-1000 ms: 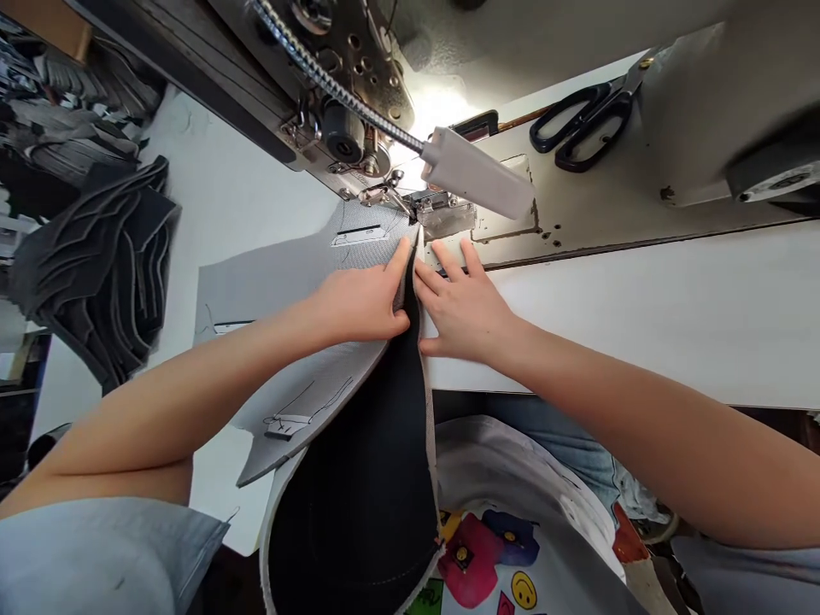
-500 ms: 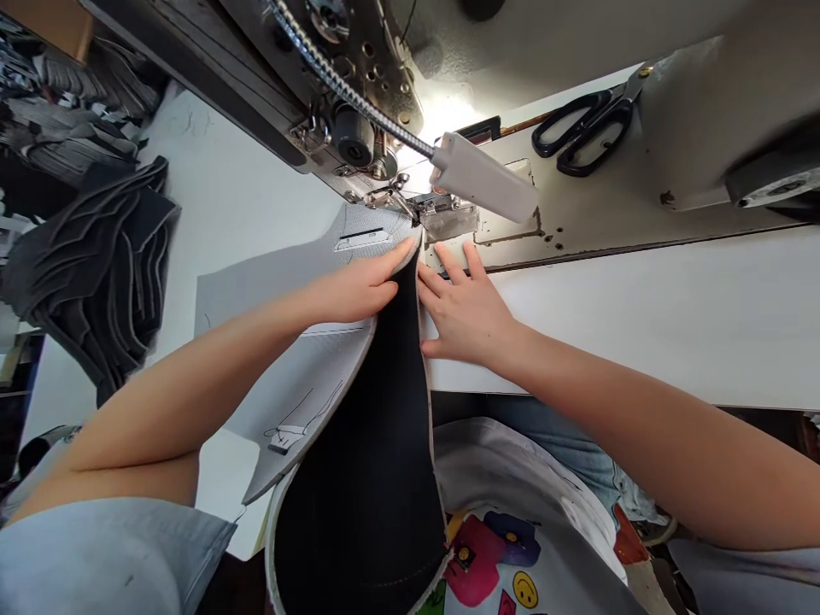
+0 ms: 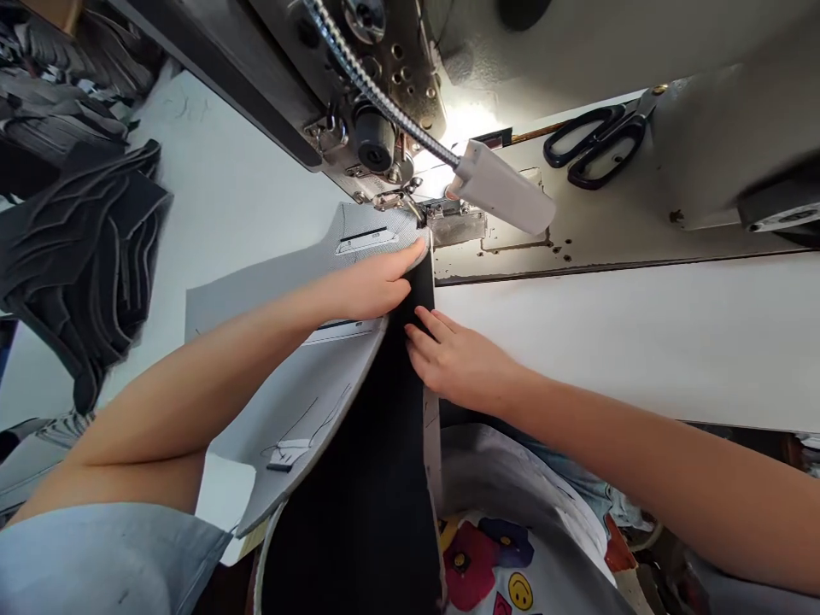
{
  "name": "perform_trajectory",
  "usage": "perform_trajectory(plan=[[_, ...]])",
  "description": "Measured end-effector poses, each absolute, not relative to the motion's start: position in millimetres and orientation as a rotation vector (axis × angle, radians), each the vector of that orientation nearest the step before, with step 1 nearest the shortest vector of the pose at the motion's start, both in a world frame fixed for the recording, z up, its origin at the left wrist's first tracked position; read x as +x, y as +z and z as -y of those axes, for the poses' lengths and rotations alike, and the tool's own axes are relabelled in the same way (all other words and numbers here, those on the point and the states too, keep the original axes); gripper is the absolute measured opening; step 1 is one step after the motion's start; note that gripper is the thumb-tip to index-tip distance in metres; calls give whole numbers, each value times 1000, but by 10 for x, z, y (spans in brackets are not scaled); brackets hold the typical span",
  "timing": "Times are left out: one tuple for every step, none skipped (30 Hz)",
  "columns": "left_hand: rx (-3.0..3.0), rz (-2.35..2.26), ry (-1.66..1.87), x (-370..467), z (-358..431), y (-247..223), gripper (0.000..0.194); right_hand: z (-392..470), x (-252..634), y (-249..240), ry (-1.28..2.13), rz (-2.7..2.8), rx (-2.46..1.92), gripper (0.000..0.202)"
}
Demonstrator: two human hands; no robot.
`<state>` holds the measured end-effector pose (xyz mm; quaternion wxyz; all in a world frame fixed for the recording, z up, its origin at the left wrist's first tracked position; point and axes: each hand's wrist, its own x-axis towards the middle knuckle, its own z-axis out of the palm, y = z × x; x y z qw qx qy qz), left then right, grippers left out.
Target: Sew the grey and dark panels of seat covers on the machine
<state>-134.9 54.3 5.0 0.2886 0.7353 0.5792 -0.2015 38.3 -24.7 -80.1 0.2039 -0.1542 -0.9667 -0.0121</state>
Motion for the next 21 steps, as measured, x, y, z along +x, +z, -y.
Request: perform_trajectory(plan=[[1962, -1578, -541, -1315, -539, 44, 81, 223, 396, -806, -17, 2695, -433, 36], [1966, -1602, -540, -1286, -528, 44, 80, 203, 404, -809, 5, 2696, -439, 37], [1978, -1619, -537, -1263, -508, 52, 80, 190, 405, -810, 32, 2700, -447, 37], [1992, -1628, -546, -1248, -481, 68, 80, 189, 398, -809, 57, 2704, -452, 37], [1999, -1627, -577, -1240, -447, 90, 81, 202, 383, -807, 78, 2704, -457, 36], [1996, -1624, -628, -1240, -412, 117, 82, 229, 361, -804, 91, 2700, -464, 35], [1985, -1622, -682, -1244, -379, 144, 83, 266, 335, -800, 98, 2691, -473, 34], [1970, -1619, -728, -1251, -355, 168, 83, 311, 306, -797, 101, 2679, -485, 33], [1958, -1615, -753, -1259, -342, 184, 81, 357, 277, -794, 100, 2666, -499, 34], [1956, -1612, -754, -1265, -344, 192, 79, 401, 251, -792, 99, 2657, -511, 34], [1964, -1612, -738, -1269, -359, 189, 78, 438, 231, -792, 101, 2653, -517, 35], [1975, -1618, -719, -1268, -385, 177, 77, 466, 218, -793, 107, 2654, -517, 36], [1986, -1625, -708, -1262, -417, 157, 76, 481, 214, -795, 118, 2660, -510, 36], [1995, -1640, -705, -1251, -449, 133, 76, 485, 220, -796, 133, 2668, -497, 36], [2008, -1658, -701, -1237, -475, 106, 77, 477, 234, -796, 152, 2679, -482, 36], [2027, -1679, -693, -1219, -490, 81, 76, 459, 256, -794, 174, 2690, -466, 36], [2055, -1703, -678, -1201, -489, 59, 75, 434, 284, -790, 201, 2707, -452, 34], [2091, -1729, -660, -1183, -471, 42, 74, 404, 315, -785, 234, 2729, -438, 33], [2130, -1753, -645, -1166, -435, 34, 73, 370, 348, -778, 274, 2753, -428, 32], [2162, -1772, -643, -1153, -385, 33, 74, 335, 381, -770, 320, 2780, -420, 33], [2181, -1780, -658, -1145, -325, 42, 76, 300, 413, -762, 369, 2809, -409, 35]])
